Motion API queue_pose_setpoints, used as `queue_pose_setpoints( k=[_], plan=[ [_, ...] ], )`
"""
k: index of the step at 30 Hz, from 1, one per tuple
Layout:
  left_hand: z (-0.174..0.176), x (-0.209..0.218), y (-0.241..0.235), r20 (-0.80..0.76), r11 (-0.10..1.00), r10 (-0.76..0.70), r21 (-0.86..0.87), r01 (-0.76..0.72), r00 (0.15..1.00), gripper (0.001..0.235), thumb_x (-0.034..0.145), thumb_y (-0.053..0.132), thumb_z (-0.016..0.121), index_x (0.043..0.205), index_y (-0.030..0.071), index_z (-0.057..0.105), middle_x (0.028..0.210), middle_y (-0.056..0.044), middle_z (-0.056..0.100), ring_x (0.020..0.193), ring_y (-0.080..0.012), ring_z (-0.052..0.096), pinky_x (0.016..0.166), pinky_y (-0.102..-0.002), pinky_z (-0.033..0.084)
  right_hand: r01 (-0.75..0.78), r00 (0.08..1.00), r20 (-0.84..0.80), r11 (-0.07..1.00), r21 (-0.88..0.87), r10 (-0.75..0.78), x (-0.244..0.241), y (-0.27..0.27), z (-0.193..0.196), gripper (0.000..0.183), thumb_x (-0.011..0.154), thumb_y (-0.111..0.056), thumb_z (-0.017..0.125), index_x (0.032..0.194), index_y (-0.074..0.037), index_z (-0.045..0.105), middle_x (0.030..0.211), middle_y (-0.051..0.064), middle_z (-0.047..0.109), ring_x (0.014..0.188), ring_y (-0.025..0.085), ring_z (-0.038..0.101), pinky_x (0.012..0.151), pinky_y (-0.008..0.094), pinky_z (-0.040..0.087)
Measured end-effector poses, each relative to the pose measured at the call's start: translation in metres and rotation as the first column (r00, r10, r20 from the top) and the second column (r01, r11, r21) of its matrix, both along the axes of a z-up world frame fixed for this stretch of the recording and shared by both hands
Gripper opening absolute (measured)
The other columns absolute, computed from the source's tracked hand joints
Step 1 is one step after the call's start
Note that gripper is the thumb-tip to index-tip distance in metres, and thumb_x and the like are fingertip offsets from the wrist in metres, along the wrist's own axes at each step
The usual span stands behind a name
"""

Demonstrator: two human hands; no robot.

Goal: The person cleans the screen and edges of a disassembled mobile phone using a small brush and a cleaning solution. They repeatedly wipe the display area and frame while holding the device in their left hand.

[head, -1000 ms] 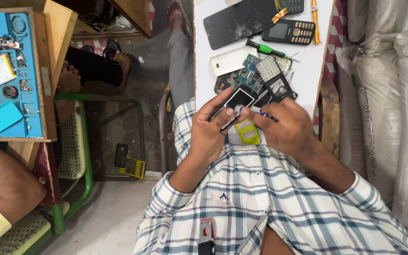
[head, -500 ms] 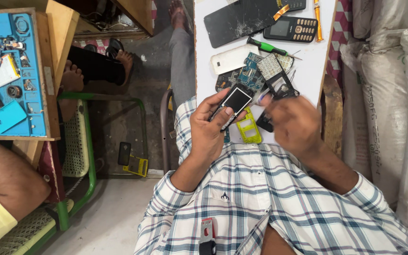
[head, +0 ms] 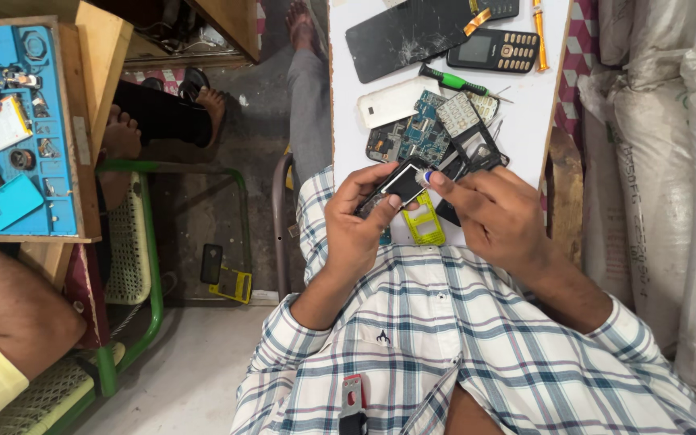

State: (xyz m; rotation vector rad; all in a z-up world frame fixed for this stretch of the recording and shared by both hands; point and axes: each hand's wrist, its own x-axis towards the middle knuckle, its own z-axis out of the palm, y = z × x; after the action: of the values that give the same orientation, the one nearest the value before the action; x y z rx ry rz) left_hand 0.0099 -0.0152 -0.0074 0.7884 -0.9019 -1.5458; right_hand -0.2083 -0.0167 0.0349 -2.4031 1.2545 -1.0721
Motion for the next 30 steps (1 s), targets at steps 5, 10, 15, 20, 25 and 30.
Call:
queue_pose_setpoints(
  k=[5, 10, 15, 20, 25, 30],
  plan=[
    [0.002, 0.001, 0.000, 0.001, 0.999, -0.012, 0.030, 0.012, 1.000, 0.035, 0.100, -0.001, 0.067, 0.134, -0.006, 0.057, 0.117, -0.017, 0.070, 0.099, -0.0190, 0.073, 0.090, -0.030, 0.062, 0.041, 0.999, -0.021, 0.999, 0.026, -0.040, 0.013, 0.004, 0.009, 0.055, 0.092, 0.006, 0.070, 0.141, -0.017, 0.064, 0.080, 0.006, 0.061, 0.065, 0.022, 0.051, 0.061, 0.037, 0.041],
    [0.000, -0.002, 0.004, 0.167, 0.999, 0.016, -0.050, -0.007, 0.986, 0.033, 0.101, -0.001, 0.067, 0.134, -0.007, 0.062, 0.117, -0.014, 0.070, 0.100, -0.0154, 0.071, 0.088, -0.026, 0.061, 0.059, 0.997, -0.042, 0.996, 0.059, -0.057, 0.018, 0.000, 0.017, 0.060, 0.091, 0.008, 0.068, 0.145, -0.018, 0.062, 0.076, 0.006, 0.057, 0.064, 0.023, 0.050, 0.064, 0.038, 0.042],
    [-0.002, -0.002, 0.002, 0.108, 1.000, 0.018, -0.011, -0.016, 0.994, 0.033, 0.101, -0.001, 0.066, 0.134, -0.004, 0.063, 0.117, -0.011, 0.071, 0.098, -0.0131, 0.072, 0.089, -0.024, 0.061, 0.079, 0.994, -0.091, 0.989, 0.124, -0.067, 0.017, 0.001, 0.022, 0.064, 0.089, 0.008, 0.067, 0.147, -0.018, 0.060, 0.069, 0.006, 0.049, 0.061, 0.023, 0.049, 0.063, 0.038, 0.042],
    [0.002, 0.005, 0.000, 0.255, 0.994, 0.060, -0.103, -0.034, 0.965, 0.034, 0.102, 0.000, 0.068, 0.135, -0.004, 0.064, 0.115, -0.012, 0.072, 0.095, -0.0134, 0.073, 0.085, -0.023, 0.060, 0.079, 0.987, -0.151, 0.985, 0.156, -0.055, 0.019, 0.004, 0.029, 0.066, 0.089, 0.007, 0.065, 0.149, -0.020, 0.058, 0.070, 0.006, 0.049, 0.061, 0.024, 0.050, 0.063, 0.039, 0.044],
    [0.010, 0.006, 0.001, 0.377, 0.964, 0.141, -0.262, -0.041, 0.915, 0.032, 0.102, 0.001, 0.069, 0.134, -0.002, 0.066, 0.116, -0.012, 0.073, 0.094, -0.0141, 0.074, 0.084, -0.024, 0.060, 0.097, 0.982, -0.173, 0.987, 0.128, -0.074, 0.020, -0.002, 0.029, 0.066, 0.091, 0.005, 0.065, 0.151, -0.023, 0.056, 0.071, 0.006, 0.050, 0.061, 0.024, 0.050, 0.062, 0.039, 0.044],
    [0.012, 0.017, -0.003, 0.231, 0.989, 0.147, -0.022, -0.146, 0.962, 0.033, 0.100, 0.001, 0.067, 0.133, -0.004, 0.065, 0.112, -0.014, 0.074, 0.091, -0.0151, 0.075, 0.080, -0.026, 0.063, 0.174, 0.915, -0.387, 0.976, 0.131, -0.111, 0.007, 0.007, 0.043, 0.066, 0.085, -0.001, 0.070, 0.145, -0.027, 0.062, 0.071, 0.005, 0.053, 0.059, 0.025, 0.051, 0.062, 0.039, 0.047]
  ],
)
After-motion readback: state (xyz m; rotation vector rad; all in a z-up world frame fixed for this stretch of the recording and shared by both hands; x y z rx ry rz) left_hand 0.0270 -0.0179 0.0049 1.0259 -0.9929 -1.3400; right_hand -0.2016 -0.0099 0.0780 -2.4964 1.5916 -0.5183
